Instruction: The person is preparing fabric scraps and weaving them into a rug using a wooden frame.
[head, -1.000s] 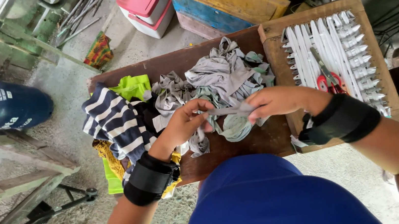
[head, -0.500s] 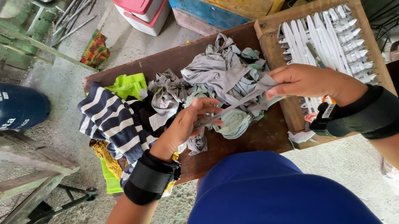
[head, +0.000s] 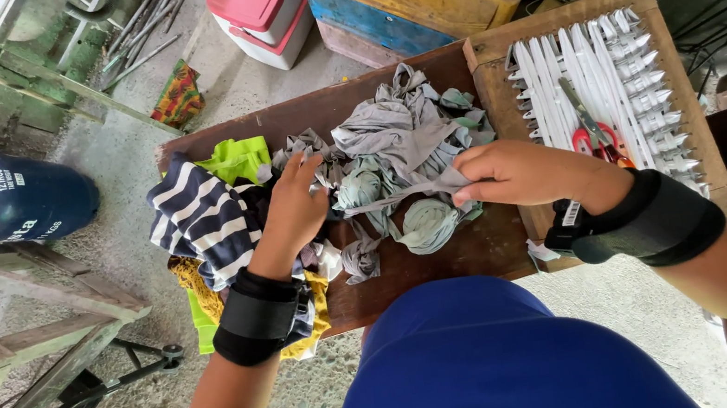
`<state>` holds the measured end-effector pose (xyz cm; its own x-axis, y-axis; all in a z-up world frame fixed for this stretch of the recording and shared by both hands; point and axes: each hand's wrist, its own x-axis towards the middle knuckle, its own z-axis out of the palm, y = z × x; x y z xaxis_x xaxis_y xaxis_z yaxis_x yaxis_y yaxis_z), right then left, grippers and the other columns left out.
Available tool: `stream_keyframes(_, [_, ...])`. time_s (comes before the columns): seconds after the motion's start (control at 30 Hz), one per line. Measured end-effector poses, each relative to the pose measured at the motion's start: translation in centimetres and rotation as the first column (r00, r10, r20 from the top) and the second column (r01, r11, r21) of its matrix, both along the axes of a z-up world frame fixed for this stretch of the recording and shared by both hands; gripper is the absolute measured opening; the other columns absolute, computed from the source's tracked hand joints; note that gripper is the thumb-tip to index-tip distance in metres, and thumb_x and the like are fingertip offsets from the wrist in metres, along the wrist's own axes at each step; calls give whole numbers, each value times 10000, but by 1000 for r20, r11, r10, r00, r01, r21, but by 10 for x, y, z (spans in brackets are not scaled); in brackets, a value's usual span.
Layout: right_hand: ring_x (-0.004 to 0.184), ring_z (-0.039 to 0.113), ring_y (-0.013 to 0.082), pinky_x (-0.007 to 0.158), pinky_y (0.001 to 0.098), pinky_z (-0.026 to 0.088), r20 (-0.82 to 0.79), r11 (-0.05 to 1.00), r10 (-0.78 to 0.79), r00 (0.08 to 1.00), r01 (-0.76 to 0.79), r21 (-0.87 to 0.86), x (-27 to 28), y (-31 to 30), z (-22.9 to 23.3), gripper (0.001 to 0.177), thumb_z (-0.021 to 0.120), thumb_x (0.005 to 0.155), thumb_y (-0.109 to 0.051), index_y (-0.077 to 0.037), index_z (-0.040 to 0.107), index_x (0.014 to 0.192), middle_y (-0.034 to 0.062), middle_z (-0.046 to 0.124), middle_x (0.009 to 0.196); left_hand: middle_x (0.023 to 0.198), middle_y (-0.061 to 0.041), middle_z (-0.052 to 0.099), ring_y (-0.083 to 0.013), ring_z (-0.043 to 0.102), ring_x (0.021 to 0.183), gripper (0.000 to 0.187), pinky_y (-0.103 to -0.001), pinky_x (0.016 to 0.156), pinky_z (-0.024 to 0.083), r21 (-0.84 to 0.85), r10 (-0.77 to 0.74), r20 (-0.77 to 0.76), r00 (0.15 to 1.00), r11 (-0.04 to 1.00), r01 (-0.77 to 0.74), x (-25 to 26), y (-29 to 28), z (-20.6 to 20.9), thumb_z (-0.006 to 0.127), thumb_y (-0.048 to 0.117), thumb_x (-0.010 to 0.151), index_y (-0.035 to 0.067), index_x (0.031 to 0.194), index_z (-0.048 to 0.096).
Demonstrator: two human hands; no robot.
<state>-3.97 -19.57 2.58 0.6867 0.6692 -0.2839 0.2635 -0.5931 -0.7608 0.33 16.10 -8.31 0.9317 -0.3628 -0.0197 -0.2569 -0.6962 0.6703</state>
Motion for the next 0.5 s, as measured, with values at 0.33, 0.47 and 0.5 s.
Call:
stream_keyframes(0.33, [756, 563, 135, 689, 314, 481, -194, 954, -72, 978, 124, 274, -2, 13, -18, 280, 568, 1043, -255, -8, 655, 943, 37, 611, 832, 1193, -164, 722, -281, 721, 1083, 625, -368, 917, 552, -420, -448, -185, 875, 841, 341, -29, -102, 85, 718, 193, 863, 65, 1443, 524])
stream_keyframes(0.47, [717, 588, 86, 665, 273, 500, -251, 926, -240, 938, 299, 232, -5, -6, -30, 275, 534, 1041, -264, -40, 677, 970, -6, 641, 770, 1024, -131, 774, -250, 758, 922, 254, -348, 838, 576, -474, -483, -125, 867, 796, 375, -32, -111, 76, 646, 142, 1001, 53, 1236, 684])
stream_keyframes(0.5, [708, 586, 83, 657, 266, 500, -287, 895, -308, 907, 379, 235, -5, -13, -39, 279, 531, 1048, -259, -37, 675, 961, -8, 641, 772, 987, -125, 748, -236, 731, 888, 235, -343, 811, 565, -452, -443, -107, 890, 819, 354, -32, -111, 80, 633, 132, 1013, 43, 1227, 671])
